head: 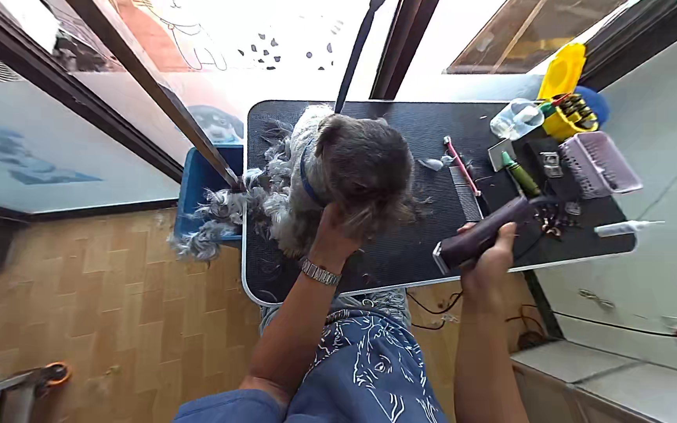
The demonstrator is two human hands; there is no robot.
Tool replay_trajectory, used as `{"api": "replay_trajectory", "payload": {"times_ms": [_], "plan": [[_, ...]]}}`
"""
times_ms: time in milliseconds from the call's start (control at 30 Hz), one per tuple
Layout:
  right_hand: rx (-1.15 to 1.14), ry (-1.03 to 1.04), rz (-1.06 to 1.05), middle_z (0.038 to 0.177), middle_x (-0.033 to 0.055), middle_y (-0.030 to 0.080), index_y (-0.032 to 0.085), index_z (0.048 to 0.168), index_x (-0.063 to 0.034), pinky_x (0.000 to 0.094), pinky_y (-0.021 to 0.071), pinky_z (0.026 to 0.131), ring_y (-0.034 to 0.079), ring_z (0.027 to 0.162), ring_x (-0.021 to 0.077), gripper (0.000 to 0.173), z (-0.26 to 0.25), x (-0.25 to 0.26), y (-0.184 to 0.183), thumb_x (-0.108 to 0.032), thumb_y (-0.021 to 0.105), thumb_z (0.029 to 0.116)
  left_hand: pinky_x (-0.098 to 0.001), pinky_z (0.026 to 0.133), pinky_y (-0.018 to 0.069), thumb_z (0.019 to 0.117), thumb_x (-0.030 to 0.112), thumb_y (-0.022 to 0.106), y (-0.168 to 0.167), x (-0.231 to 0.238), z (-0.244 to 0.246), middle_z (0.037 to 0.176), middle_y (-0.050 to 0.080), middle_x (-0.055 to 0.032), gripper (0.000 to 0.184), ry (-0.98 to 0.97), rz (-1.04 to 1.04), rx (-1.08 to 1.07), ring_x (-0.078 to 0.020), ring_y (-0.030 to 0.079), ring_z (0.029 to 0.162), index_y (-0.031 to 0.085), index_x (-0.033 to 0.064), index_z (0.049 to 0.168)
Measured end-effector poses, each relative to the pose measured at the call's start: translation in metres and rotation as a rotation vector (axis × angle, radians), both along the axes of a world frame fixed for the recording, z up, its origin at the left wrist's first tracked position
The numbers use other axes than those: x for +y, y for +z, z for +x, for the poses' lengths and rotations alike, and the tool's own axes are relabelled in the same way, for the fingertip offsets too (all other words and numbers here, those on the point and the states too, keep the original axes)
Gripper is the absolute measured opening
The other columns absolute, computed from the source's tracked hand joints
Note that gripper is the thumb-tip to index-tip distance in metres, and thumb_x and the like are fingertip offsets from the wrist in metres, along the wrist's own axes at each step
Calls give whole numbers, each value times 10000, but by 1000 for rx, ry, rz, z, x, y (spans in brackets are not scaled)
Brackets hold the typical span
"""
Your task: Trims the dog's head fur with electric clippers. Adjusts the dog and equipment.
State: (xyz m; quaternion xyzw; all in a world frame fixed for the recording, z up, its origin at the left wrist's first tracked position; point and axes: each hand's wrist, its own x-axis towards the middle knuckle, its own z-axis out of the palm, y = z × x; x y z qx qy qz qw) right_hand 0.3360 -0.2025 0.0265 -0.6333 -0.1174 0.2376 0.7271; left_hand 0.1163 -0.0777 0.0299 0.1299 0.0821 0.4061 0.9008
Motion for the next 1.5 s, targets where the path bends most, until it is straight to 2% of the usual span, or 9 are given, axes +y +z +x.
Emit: {"api": "replay_trajectory", "payload": {"times_ms": [200, 500, 633, 767, 867, 1067, 1200, 1367, 1500], "plan": [[403, -114, -161, 1220, 173, 606, 400, 1442, -13, 400, 577, 819, 661, 1014, 230, 512, 12, -9, -88, -406, 308, 1126, -558, 1014, 510, 988, 594, 426, -19, 7, -7, 1286, 630, -114, 575, -11, -47, -51, -304, 609, 1215, 592, 144, 1305], [394, 290, -252, 1245, 157, 662, 411, 1426, -7, 468, 594, 902, 689, 1118, 271, 406, 33, -40, -92, -272, 356, 1122, -434, 982, 525, 989, 714, 201, 5, 21, 25, 1195, 641, -41, 719, 25, 216, 11, -211, 620, 1133, 600, 180, 1260], [-203, 534, -579, 1088, 155, 727, 579, 1342, 34, 383, 618, 812, 741, 919, 207, 387, 33, -58, -83, -230, 466, 1083, -414, 991, 522, 981, 733, 198, 8, 24, 30, 1176, 640, -35, 747, 21, 223, -29, -200, 618, 1128, 608, 167, 1248], [-1057, 621, -716, 1357, 289, 590, 539, 1440, -6, 687, 393, 1057, 533, 1281, 503, 528, 51, -42, -82, -201, 613, 956, -390, 999, 514, 1007, 677, 168, 4, 24, 35, 1236, 625, -34, 714, 21, 259, -48, -185, 611, 1154, 565, 168, 1311], [-1169, 796, -923, 1336, 305, 579, 478, 1513, -65, 711, 443, 933, 548, 1213, 548, 675, 59, -17, -91, -122, 725, 887, -377, 984, 512, 1014, 669, 146, 5, 23, 40, 1218, 626, -27, 707, 54, 263, -47, -179, 609, 1143, 586, 184, 1279], [-619, 942, -937, 1214, 248, 639, 538, 1372, 8, 603, 497, 945, 638, 1108, 388, 631, 45, -7, -77, -222, 779, 836, -393, 970, 535, 1046, 593, 198, 10, 28, 43, 1228, 649, -51, 614, 69, 128, -159, -201, 631, 1143, 585, 186, 1295], [13, 875, -561, 1032, 109, 688, 421, 1377, -25, 336, 606, 677, 700, 765, 191, 581, 9, -17, -52, -160, 634, 854, -364, 949, 536, 1061, 556, 231, 14, 29, 45, 1261, 635, -39, 551, 53, 114, -202, -183, 619, 1148, 569, 200, 1312], [228, 976, -203, 1309, 154, 607, 137, 1605, -101, 447, 632, 837, 702, 1051, 289, 994, -21, -26, -22, -117, 729, 808, -506, 964, 548, 1063, 438, 393, 18, 43, 53, 1212, 667, -158, 449, 40, -89, -418, -312, 653, 1146, 579, 78, 1255], [47, 1047, -97, 1365, 173, 588, 134, 1640, -143, 420, 629, 871, 698, 1074, 290, 937, -40, -29, -2, -128, 702, 895, -536, 996, 522, 1077, 442, 329, 19, 44, 55, 1307, 621, -194, 484, 44, -123, -486, -352, 615, 1222, 533, 66, 1303]]}}
